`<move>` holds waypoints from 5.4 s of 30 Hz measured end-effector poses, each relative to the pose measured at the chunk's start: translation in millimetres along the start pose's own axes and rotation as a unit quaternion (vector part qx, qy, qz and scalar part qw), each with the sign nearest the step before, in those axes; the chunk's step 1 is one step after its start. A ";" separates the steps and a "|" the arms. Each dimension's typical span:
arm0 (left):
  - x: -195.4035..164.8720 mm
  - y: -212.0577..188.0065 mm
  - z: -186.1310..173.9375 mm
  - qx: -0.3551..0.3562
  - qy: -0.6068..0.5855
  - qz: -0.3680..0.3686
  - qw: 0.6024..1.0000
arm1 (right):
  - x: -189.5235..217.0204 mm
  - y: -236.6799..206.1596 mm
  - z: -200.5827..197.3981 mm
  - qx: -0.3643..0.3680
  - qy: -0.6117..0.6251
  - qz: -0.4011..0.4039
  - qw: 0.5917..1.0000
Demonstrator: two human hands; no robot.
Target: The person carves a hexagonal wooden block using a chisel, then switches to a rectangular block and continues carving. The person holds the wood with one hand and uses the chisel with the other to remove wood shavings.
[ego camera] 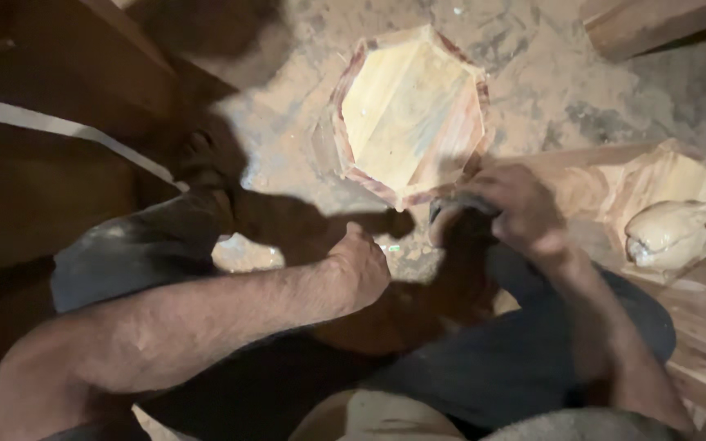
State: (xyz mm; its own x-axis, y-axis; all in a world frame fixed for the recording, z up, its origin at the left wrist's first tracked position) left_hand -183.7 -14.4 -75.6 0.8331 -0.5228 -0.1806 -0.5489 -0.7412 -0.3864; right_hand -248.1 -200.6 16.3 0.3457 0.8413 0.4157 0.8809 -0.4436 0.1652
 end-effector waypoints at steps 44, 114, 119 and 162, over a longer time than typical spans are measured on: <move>-15.8 24.2 58.0 -0.008 -0.015 0.006 1.000 | 92.0 33.7 49.0 -0.013 0.035 0.065 0.997; 21.5 12.5 50.2 0.064 -0.036 -0.126 0.989 | 115.3 50.8 98.9 -0.062 -0.116 -0.088 0.987; 27.4 11.9 50.8 0.052 -0.084 -0.119 0.988 | 103.7 53.4 76.9 -0.013 -0.020 -0.111 0.993; 31.0 14.3 38.3 0.048 -0.098 -0.106 0.988 | 100.2 95.7 62.9 0.011 0.154 -0.047 0.987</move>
State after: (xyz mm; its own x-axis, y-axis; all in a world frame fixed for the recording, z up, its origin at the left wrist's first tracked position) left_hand -163.1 -25.0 -121.4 0.9310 -0.2622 -0.2539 -0.3597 -0.7769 -0.5167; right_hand -108.8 -139.4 17.6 0.1501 0.7437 0.6514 0.9125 -0.3578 0.1982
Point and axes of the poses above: each hand's wrist, its own y-axis towards the middle knuckle, its own z-axis out of the palm, x = y × z, the point moved 8 cm from there along y, towards the middle knuckle, and after that the axes turned 12 degrees about -x, right-handed, at the moved point
